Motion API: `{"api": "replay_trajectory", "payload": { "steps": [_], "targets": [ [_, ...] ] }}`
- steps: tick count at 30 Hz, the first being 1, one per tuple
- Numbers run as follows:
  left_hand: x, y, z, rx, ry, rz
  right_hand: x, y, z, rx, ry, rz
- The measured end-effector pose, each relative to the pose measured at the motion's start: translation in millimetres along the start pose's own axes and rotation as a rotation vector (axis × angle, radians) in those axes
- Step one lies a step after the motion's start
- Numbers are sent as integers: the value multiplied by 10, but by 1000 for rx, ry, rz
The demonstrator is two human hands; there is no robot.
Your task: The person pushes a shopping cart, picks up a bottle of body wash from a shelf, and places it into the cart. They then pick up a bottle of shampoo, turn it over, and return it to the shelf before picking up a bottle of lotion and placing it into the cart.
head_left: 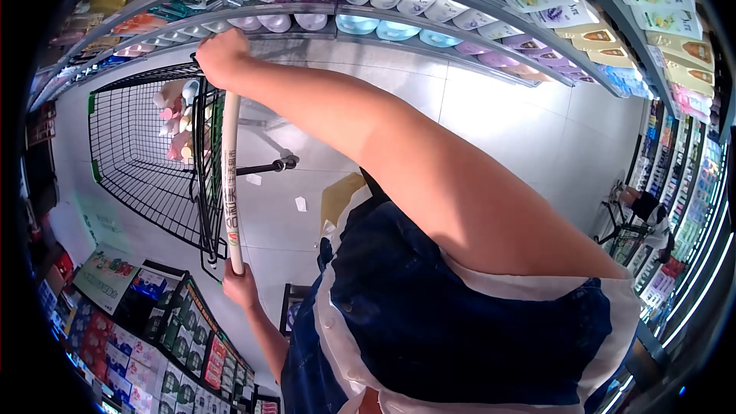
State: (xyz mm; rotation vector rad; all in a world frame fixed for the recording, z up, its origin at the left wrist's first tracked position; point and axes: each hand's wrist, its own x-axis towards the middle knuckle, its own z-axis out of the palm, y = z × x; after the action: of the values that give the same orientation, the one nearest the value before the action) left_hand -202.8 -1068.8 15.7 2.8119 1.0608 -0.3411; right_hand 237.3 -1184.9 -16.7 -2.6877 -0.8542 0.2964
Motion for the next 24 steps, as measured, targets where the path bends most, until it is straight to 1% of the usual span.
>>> {"api": "replay_trajectory", "payload": {
  "steps": [2, 5, 10, 13, 16, 19, 24],
  "targets": [
    [14, 18, -10, 11, 9, 0, -26, 18, -82, 5, -8, -41],
    [17, 14, 11, 29, 22, -11, 6, 15, -68, 22, -18, -40],
    [48, 31, 13, 52, 48, -24, 62, -1, 34, 25, 53, -2],
    [58, -9, 58, 61, 73, -12, 61, 2, 60, 36, 51, -24],
    [65, -27, 64, 67, 76, -23, 45, 2, 24, 28, 6, -32],
    [66, -9, 67, 50, 85, -41, 21, -16, 2, 34, 26, -10],
    [62, -22, 83, 62, 93, -32, -1, 7, -23, 37, 6, -34]
  ]
}}
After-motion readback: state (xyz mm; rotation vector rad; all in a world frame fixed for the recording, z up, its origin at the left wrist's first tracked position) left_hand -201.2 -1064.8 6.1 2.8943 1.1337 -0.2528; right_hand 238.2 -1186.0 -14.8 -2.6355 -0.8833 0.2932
